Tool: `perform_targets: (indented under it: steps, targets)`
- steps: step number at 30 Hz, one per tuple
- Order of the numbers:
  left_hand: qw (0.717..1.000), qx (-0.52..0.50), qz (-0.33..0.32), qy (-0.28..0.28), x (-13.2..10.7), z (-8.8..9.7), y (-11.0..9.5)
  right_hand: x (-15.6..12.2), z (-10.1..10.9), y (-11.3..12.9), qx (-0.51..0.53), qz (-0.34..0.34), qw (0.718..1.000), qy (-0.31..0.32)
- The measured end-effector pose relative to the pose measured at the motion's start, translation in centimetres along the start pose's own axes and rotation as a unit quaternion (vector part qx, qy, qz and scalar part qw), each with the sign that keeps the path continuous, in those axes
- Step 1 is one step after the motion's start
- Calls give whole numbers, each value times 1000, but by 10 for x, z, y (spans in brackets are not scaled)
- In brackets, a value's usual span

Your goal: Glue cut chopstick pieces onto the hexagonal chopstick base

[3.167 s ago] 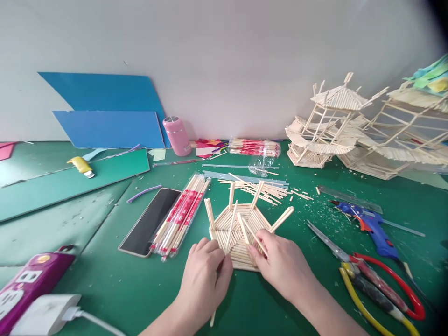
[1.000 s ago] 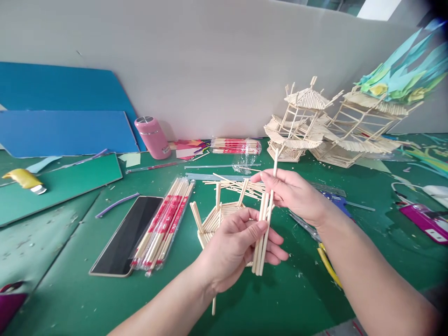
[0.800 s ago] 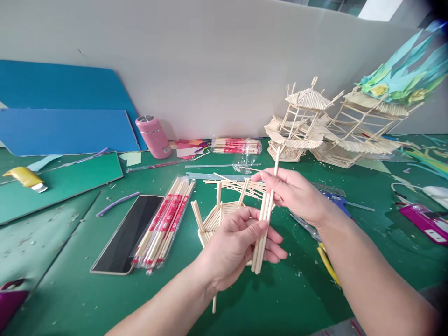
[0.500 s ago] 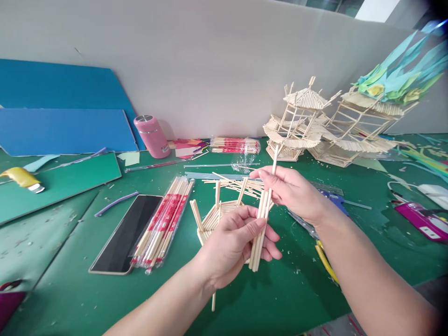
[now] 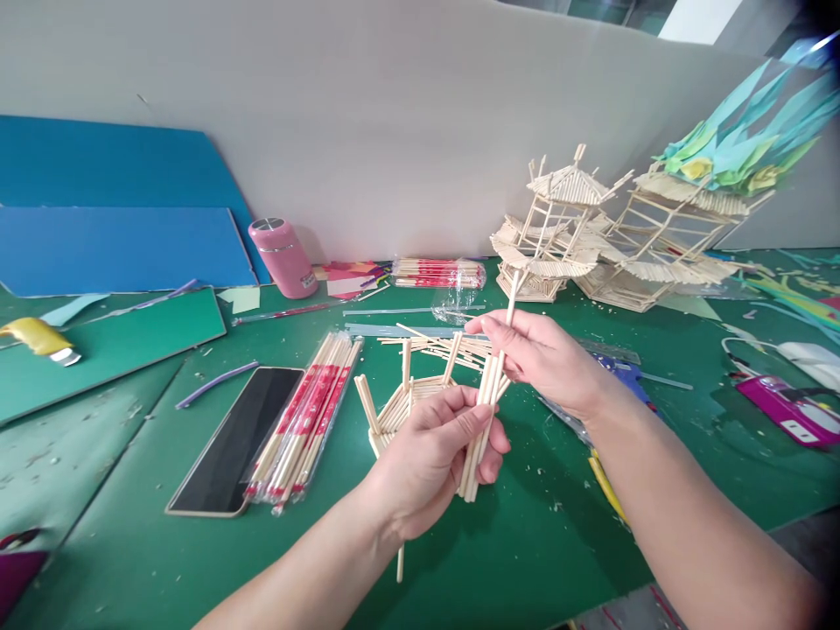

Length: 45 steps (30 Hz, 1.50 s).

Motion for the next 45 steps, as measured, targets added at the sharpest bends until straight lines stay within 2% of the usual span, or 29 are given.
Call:
perform_targets:
  steps: [15,22,27,31,35,39,45]
  targets:
    - [998,38,-5,-47,-1,0,2,-3,-1,-2,-17,-8,1000,2]
    - [996,66,-27,-52,-1,-1,3,-6,0,-2,-9,-17,1000,3]
    - [994,79,-39,-66,0,0,2,-14,5,2,-17,6,1000,-23]
    - [993,86,-38,-68,0,0,2,-19,4,5,-52,28,998,-6]
    - [993,86,-39,-67,0,-1,3,-21,3,1,-55,5,998,-2]
    - [993,93,-37,-66,-2,-1,4,-22,-3,-3,-66,-30,997,35]
    - [995,77,-28,-52,1,1,5,-22,-7,-2,-85,-27,996,31]
Point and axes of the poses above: each hand's wrist, its own x-axis towards the middle knuckle, its own z-axis out of the back of the hand, y = z × x, the point moved 4 cm from there along x, towards the middle knuckle, and after that the axes turned 2 degrees about -y, right-handed, at the moved point
